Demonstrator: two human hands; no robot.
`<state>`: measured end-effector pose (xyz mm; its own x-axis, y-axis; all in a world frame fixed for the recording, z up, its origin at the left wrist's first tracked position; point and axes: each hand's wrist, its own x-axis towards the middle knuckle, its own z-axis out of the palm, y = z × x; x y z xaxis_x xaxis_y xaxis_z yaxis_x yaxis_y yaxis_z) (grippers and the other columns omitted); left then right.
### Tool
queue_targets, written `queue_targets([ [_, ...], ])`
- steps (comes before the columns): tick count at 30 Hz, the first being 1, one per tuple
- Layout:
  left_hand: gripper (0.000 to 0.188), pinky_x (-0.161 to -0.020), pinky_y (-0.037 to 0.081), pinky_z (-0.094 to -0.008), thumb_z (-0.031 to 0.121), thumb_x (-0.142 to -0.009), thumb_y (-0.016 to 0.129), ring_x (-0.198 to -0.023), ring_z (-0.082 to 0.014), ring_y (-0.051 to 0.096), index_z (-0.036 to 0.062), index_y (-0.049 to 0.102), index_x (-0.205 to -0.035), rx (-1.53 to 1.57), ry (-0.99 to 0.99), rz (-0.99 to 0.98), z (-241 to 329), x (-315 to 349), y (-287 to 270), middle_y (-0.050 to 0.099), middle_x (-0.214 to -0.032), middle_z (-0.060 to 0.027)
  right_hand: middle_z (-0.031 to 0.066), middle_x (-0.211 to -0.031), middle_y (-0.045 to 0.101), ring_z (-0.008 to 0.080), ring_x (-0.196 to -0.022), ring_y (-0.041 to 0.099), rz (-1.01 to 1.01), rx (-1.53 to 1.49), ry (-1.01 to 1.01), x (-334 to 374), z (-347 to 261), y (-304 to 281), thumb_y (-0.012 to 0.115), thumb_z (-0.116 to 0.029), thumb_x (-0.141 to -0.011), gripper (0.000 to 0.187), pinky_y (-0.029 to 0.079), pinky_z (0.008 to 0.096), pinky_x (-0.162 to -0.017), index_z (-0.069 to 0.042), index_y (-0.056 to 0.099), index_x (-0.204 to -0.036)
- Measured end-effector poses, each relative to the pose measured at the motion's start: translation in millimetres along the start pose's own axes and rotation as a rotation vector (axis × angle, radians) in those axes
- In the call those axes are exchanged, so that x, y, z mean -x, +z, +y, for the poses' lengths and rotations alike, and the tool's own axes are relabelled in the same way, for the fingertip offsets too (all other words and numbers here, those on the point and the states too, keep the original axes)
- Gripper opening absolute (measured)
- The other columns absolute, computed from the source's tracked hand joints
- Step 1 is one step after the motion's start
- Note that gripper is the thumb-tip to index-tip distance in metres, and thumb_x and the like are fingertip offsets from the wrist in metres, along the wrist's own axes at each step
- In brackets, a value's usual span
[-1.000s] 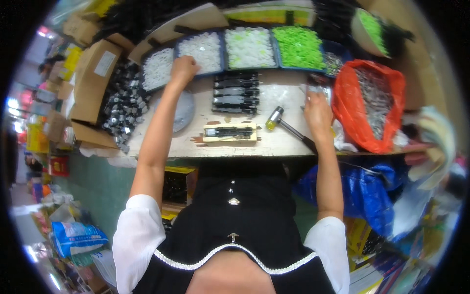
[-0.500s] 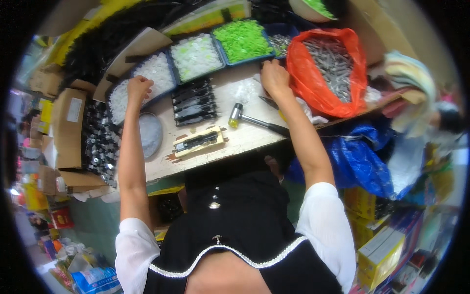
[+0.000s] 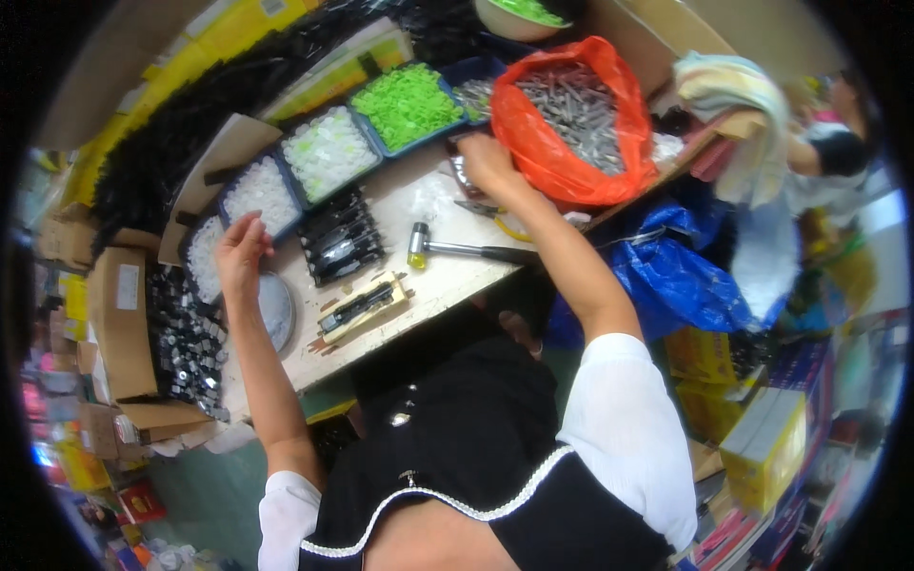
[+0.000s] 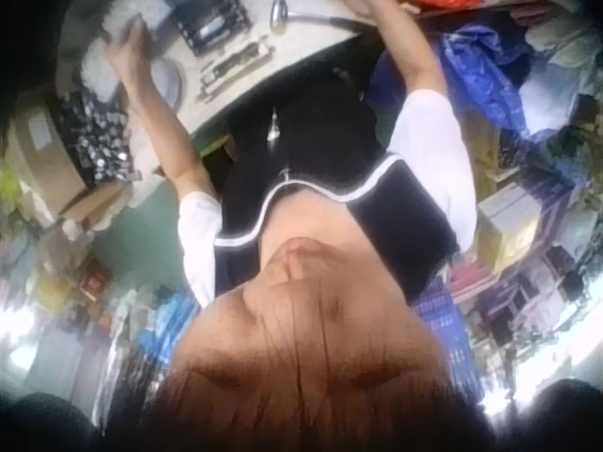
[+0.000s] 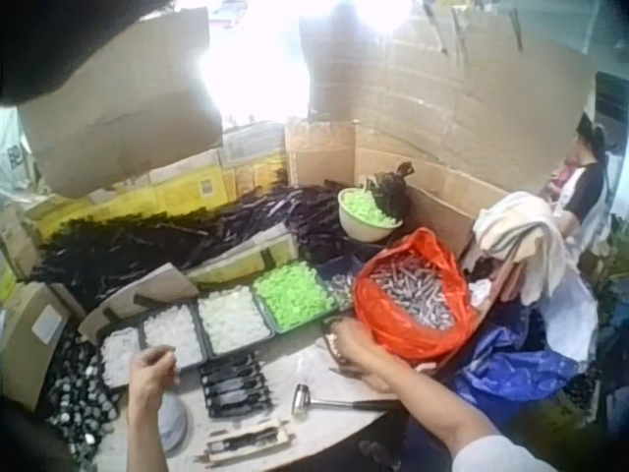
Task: The person assembles small lock components at a cluttered workbench. They pick up metal pins and plastic inserts, place them into a jig, and use a hammer to secure the parts. The person repeats this process for multiple units, occasionally using pliers to adjust components.
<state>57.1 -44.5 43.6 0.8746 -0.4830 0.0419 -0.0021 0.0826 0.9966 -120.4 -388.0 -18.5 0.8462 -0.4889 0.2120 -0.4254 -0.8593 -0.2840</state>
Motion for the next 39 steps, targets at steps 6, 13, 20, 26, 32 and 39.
queue_targets([
  [6, 0.019, -0.057, 0.049, -0.025, 0.003, -0.083, 0.06, -0.07, -0.0154, 0.059, -0.0025, 0.06, -0.102, 0.254, -0.022, -0.116, -4, 42, 2, 0.063, -0.086, -0.0104, 0.016, -0.084, 0.064, 0.0279, -0.081, 0.062, -0.038, -0.328, 0.066, -12, 23, -22, 0.057, -0.007, -0.077, 0.013, 0.047, 0.0348, -0.073, -0.001, 0.063, -0.087],
  [13, 0.016, -0.063, 0.051, -0.0274, 0.001, -0.084, 0.057, -0.077, -0.0187, 0.06, -0.0021, 0.06, -0.099, 0.374, -0.008, -0.098, -16, 82, 11, 0.062, -0.098, -0.0151, 0.0202, -0.087, 0.063, 0.0361, -0.085, 0.059, -0.032, -0.275, -0.01, -9, 24, -17, 0.052, -0.007, -0.075, 0.017, 0.045, 0.0425, -0.074, -0.003, 0.062, -0.088],
  [20, 0.013, -0.05, 0.044, -0.0238, 0.009, -0.087, 0.057, -0.06, -0.0112, 0.055, 0.0, 0.061, -0.096, 0.396, -0.11, -0.091, -20, 103, 19, 0.06, -0.078, -0.0061, 0.02, -0.089, 0.063, 0.036, -0.084, 0.06, -0.051, -0.267, -0.017, -15, 12, -20, 0.054, -0.007, -0.074, 0.014, 0.045, 0.0422, -0.074, -0.002, 0.063, -0.084],
  [26, 0.019, -0.05, 0.045, -0.024, 0.008, -0.085, 0.058, -0.063, -0.0126, 0.057, -0.0027, 0.06, -0.102, 0.454, -0.149, -0.105, -17, 117, 23, 0.061, -0.081, -0.0083, 0.0029, -0.065, 0.055, 0.009, -0.052, 0.049, -0.298, -0.815, 0.194, -9, 1, -32, 0.055, -0.005, -0.084, 0.01, 0.04, 0.0237, -0.045, -0.001, 0.06, -0.092],
  [32, 0.024, -0.054, 0.049, -0.0262, 0.003, -0.082, 0.059, -0.067, -0.0147, 0.059, -0.003, 0.059, -0.105, 0.468, -0.163, -0.182, -17, 120, 29, 0.062, -0.085, -0.0113, -0.0009, -0.062, 0.051, 0.005, -0.049, 0.046, -0.488, -1.191, 0.28, 21, -7, -58, 0.057, -0.005, -0.084, 0.012, 0.037, 0.0192, -0.042, -0.002, 0.058, -0.095],
  [39, 0.019, -0.051, 0.05, -0.0253, 0.002, -0.082, 0.058, -0.064, -0.0147, 0.061, -0.0043, 0.061, -0.099, 0.42, -0.242, -0.279, -19, 138, 42, 0.063, -0.081, -0.0122, -0.0027, -0.061, 0.05, 0.0046, -0.049, 0.046, -0.544, -1.283, 0.271, 28, -16, -66, 0.059, -0.008, -0.084, 0.009, 0.036, 0.0177, -0.043, -0.004, 0.061, -0.092],
])
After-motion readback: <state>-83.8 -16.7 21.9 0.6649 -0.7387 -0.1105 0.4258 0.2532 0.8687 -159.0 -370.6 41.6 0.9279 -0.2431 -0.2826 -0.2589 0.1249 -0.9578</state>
